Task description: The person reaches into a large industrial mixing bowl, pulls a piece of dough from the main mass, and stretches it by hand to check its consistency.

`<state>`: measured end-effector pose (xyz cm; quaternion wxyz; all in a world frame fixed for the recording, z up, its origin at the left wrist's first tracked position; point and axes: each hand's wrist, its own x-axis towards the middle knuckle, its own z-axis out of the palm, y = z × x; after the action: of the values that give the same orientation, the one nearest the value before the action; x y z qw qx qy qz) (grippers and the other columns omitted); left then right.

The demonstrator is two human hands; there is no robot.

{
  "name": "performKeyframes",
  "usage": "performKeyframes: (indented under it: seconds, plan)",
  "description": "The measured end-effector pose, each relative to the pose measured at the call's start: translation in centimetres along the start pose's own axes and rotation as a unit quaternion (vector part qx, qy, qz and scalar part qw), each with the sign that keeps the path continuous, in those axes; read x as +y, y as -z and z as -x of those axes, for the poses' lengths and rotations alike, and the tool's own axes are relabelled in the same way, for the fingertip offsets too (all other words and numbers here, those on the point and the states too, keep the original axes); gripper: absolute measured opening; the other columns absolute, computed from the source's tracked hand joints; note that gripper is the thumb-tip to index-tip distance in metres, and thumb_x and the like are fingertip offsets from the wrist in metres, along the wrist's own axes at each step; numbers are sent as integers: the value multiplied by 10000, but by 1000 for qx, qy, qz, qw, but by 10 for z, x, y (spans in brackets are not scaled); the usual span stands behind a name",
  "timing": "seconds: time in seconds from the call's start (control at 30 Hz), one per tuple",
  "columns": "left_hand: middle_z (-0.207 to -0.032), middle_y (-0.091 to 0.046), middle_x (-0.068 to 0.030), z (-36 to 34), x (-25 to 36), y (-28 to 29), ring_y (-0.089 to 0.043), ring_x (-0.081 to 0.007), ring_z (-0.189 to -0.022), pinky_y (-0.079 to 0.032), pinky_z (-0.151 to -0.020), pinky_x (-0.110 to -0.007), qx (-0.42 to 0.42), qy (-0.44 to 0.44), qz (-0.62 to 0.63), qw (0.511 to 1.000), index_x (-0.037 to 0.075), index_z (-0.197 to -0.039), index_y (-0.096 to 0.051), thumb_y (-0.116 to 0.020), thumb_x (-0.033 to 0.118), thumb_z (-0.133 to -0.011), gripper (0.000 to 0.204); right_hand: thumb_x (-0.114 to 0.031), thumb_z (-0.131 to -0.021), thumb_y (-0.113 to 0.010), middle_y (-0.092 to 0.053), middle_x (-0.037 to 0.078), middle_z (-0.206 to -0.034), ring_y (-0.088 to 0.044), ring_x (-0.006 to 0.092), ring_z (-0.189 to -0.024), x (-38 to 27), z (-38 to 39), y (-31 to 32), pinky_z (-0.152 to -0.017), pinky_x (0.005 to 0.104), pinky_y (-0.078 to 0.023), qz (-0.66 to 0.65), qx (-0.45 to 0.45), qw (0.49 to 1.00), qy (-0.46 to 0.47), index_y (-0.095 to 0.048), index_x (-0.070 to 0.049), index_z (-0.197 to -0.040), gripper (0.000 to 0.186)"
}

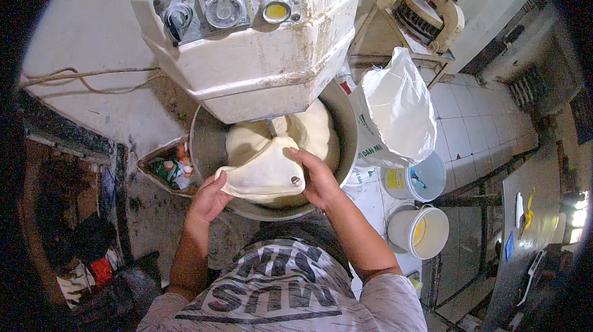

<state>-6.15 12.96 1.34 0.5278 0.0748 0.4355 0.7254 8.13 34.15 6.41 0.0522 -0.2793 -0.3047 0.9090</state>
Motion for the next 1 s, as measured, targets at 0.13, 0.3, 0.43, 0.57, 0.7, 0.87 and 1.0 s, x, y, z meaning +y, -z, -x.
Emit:
performKeyframes:
  seconds: [0.13,0.3,0.43,0.57,0.7,0.87,1.0]
  plan:
    - [-1226,-513,-128,-2,-2,-2,-502,-224,-1126,-391,-973,-380,10,35,-3,999,-26,-1237,-424,-437,274,-933,427,-282,-849,-546,-581,85,-1068,-563,175,-966,0,1,5,-842,312,-449,35,-7,999,11,-503,-18,-1141,396]
    - [-1255,-490,-120,-4,-5,-5,-495,-225,-1138,-398,-966,-384,6,35,9,999,2,-1279,-379,-420,303,-938,456,-272,-855,-529,-571,62,-1085,-544,152,-1003,-11,5,-5,-823,299,-460,43,4,999,22,-491,-42,-1159,383]
    - [-1291,-460,-107,-4,-8,-5,-488,-223,-1147,-406,-956,-382,14,22,-5,1000,30,-1322,-325,-389,354,-942,504,-277,-862,-517,-556,51,-1125,-532,158,-1033,-5,-6,6,-898,324,-413,100,-3,994,54,-461,-48,-1201,412]
    - [-1292,-460,-105,-2,-5,-10,-487,-222,-1149,-404,-958,-379,0,37,-10,999,33,-1327,-323,-373,389,-939,529,-282,-873,-495,-536,57,-1174,-518,169,-1078,-7,-2,-3,-932,330,-395,52,-21,997,50,-421,-66,-1254,444]
    - [-1300,-450,-109,-3,-4,-11,-474,-226,-1163,-398,-968,-384,-15,31,-29,999,43,-1336,-314,-373,410,-935,547,-283,-878,-484,-529,60,-1189,-514,174,-1091,-4,-5,-1,-937,329,-395,67,-26,996,56,-409,-75,-1267,447]
    - [-1341,-396,-131,-4,-6,-16,-438,-258,-1192,-377,-989,-397,20,44,48,998,35,-1338,-311,-383,440,-925,583,-269,-885,-513,-567,75,-1112,-537,155,-1020,-8,0,-6,-889,291,-407,89,-41,992,73,-462,-40,-1224,412]
    - [-1344,-377,-156,-9,-25,6,-420,-290,-1199,-391,-963,-413,76,89,-58,991,31,-1354,-274,-411,503,-895,673,-348,-888,-511,-605,100,-1023,-567,166,-956,-13,-2,-6,-845,288,-425,232,-23,970,73,-499,-30,-1191,440]
